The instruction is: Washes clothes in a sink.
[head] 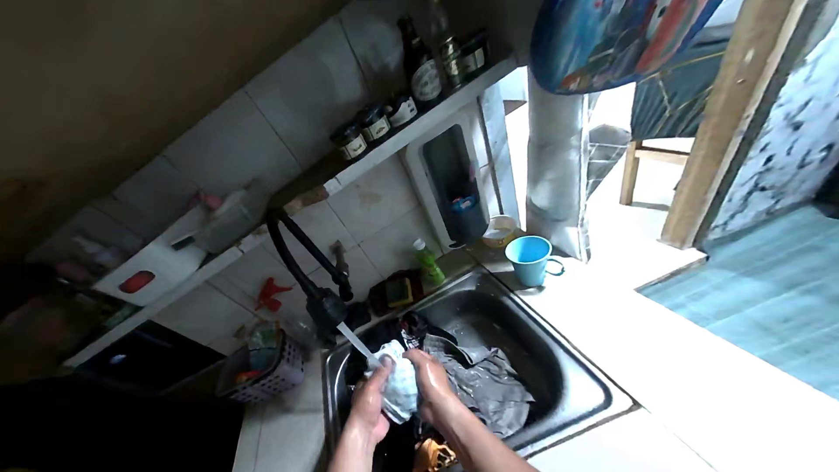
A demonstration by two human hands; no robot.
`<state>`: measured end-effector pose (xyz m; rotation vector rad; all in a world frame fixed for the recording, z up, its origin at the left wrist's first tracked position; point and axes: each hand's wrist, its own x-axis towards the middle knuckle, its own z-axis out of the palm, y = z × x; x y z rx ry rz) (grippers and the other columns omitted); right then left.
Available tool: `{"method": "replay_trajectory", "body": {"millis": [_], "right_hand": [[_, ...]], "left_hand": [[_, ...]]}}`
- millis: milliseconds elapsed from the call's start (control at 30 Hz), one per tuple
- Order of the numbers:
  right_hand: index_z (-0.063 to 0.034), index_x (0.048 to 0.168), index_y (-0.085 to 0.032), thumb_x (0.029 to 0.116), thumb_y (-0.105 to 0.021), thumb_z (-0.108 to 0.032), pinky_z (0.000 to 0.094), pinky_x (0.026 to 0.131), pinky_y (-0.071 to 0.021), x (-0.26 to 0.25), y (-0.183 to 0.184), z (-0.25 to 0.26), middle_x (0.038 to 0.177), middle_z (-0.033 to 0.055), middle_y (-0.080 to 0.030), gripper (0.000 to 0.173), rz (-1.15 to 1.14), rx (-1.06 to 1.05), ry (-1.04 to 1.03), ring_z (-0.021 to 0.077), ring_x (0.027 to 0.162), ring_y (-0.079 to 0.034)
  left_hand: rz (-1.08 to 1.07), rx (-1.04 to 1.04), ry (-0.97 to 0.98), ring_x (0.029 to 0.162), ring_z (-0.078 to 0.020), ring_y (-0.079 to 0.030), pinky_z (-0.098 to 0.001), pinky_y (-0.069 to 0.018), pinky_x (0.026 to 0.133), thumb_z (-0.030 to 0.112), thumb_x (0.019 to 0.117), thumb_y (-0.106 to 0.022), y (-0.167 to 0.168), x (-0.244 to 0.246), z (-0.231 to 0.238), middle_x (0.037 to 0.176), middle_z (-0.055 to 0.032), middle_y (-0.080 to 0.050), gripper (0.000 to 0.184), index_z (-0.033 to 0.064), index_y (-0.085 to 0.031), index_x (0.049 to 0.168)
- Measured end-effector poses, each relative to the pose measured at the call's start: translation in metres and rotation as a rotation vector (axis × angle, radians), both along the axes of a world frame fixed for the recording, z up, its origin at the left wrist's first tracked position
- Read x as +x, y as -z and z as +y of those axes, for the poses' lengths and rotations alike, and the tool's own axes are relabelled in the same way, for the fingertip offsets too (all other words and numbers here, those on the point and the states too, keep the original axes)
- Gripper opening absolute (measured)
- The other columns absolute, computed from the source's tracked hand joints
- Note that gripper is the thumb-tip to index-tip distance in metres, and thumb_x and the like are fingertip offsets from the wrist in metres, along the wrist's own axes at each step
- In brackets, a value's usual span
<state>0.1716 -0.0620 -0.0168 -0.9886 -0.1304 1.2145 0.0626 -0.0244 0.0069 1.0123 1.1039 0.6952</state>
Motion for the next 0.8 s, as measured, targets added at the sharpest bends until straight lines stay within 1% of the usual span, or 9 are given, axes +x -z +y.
{"method": "replay_trajectory", "body": {"millis": [100, 200, 267, 333, 467, 567, 633, 700, 800], "right_hand": [[-0.0045, 0.129, -0.059, 0.1024, -0.061, -0.033, 0.0492, 0.09, -0.0564, 0.003, 0.009, 0.003, 0.113, 0.0185, -0.068, 0.039, -0.207, -0.158, -0.062, 0.0281, 0.103, -0.068], [-0.0112, 0.148, -0.048, 0.1074, -0.039, -0.054, 0.0576, 0.102, -0.0484, 0.002, 0.006, -0.005, 0.139, 0.0195, -0.058, 0.06, -0.166, -0.166, -0.047, 0.0328, 0.127, -0.058], [-0.0159, 0.147, -0.05, 0.1004, -0.025, -0.074, 0.0619, 0.093, -0.0533, -0.003, -0.006, -0.013, 0.134, 0.0162, -0.063, 0.078, 0.099, -0.111, -0.124, 0.0331, 0.119, -0.063], [-0.0105, 0.134, -0.059, 0.0999, -0.035, -0.071, 0.0533, 0.083, -0.058, -0.009, -0.009, -0.008, 0.114, 0.016, -0.07, 0.074, 0.303, -0.024, -0.108, 0.0298, 0.102, -0.069], [0.0025, 0.105, -0.067, 0.098, -0.067, -0.023, 0.0456, 0.072, -0.0609, -0.021, 0.0, 0.01, 0.088, 0.0181, -0.072, 0.026, 0.187, -0.042, 0.16, 0.0273, 0.078, -0.071], [-0.002, 0.08, -0.063, 0.0894, -0.07, -0.012, 0.0434, 0.061, -0.0559, -0.021, -0.009, 0.012, 0.07, 0.012, -0.064, 0.016, -0.061, -0.066, 0.22, 0.023, 0.064, -0.064], [-0.0048, 0.07, -0.058, 0.0896, -0.065, -0.011, 0.0415, 0.057, -0.0529, -0.018, -0.009, 0.014, 0.064, 0.0092, -0.06, 0.022, -0.08, 0.024, 0.201, 0.0209, 0.059, -0.06], [-0.0031, 0.075, -0.06, 0.0907, -0.057, -0.011, 0.0428, 0.06, -0.0564, -0.01, 0.002, 0.013, 0.068, 0.0113, -0.064, 0.018, -0.005, 0.115, 0.144, 0.0225, 0.062, -0.064], [-0.0006, 0.107, -0.063, 0.0999, -0.053, -0.018, 0.0464, 0.071, -0.0586, 0.0, 0.013, 0.013, 0.09, 0.0183, -0.068, 0.021, -0.007, 0.017, 0.086, 0.0274, 0.08, -0.069]], "left_hand": [[0.385, 0.315, -0.149, 0.1, -0.0251, -0.071, -0.0451, -0.0593, 0.09, 0.025, 0.0913, -0.079, -0.003, 0.009, 0.009, 0.109, -0.0167, -0.072, 0.041, -0.0004, -0.067, 0.121], [0.689, 0.676, -0.036, 0.103, -0.0217, -0.07, -0.0435, -0.0565, 0.097, 0.029, 0.0822, -0.087, -0.013, 0.014, 0.005, 0.11, -0.0126, -0.073, 0.042, 0.0018, -0.074, 0.111], [0.763, 0.882, 0.088, 0.107, -0.0215, -0.069, -0.0437, -0.0541, 0.101, 0.034, 0.0812, -0.086, -0.016, 0.012, -0.004, 0.11, -0.0116, -0.074, 0.04, 0.0035, -0.077, 0.106], [0.704, 0.997, 0.117, 0.094, -0.017, -0.071, -0.0417, -0.0573, 0.093, 0.037, 0.081, -0.083, -0.012, 0.01, -0.012, 0.095, -0.0064, -0.075, 0.033, 0.0072, -0.078, 0.093], [0.336, 0.648, -0.108, 0.074, -0.0171, -0.072, -0.0377, -0.0632, 0.075, 0.022, 0.0959, -0.069, -0.006, 0.007, -0.01, 0.08, -0.0106, -0.073, 0.025, -0.0025, -0.071, 0.094], [0.102, 0.298, -0.33, 0.09, -0.0244, -0.071, -0.0437, -0.0606, 0.082, 0.026, 0.1071, -0.054, 0.007, 0.012, -0.011, 0.098, -0.0172, -0.071, 0.032, -0.0034, -0.066, 0.114], [-0.028, 0.126, -0.283, 0.094, -0.0234, -0.07, -0.0437, -0.0592, 0.083, 0.033, 0.1115, -0.04, 0.008, 0.011, -0.012, 0.104, -0.0147, -0.07, 0.04, 0.002, -0.062, 0.123], [-0.085, 0.031, -0.134, 0.099, -0.025, -0.07, -0.0451, -0.0591, 0.086, 0.038, 0.1118, -0.034, 0.01, 0.006, -0.01, 0.11, -0.0149, -0.07, 0.045, 0.0046, -0.059, 0.13], [0.252, 0.177, -0.096, 0.098, -0.0253, -0.071, -0.0447, -0.06, 0.086, 0.033, 0.1053, -0.059, 0.002, 0.008, 0.001, 0.109, -0.0167, -0.072, 0.038, 0.0009, -0.064, 0.125]]}}
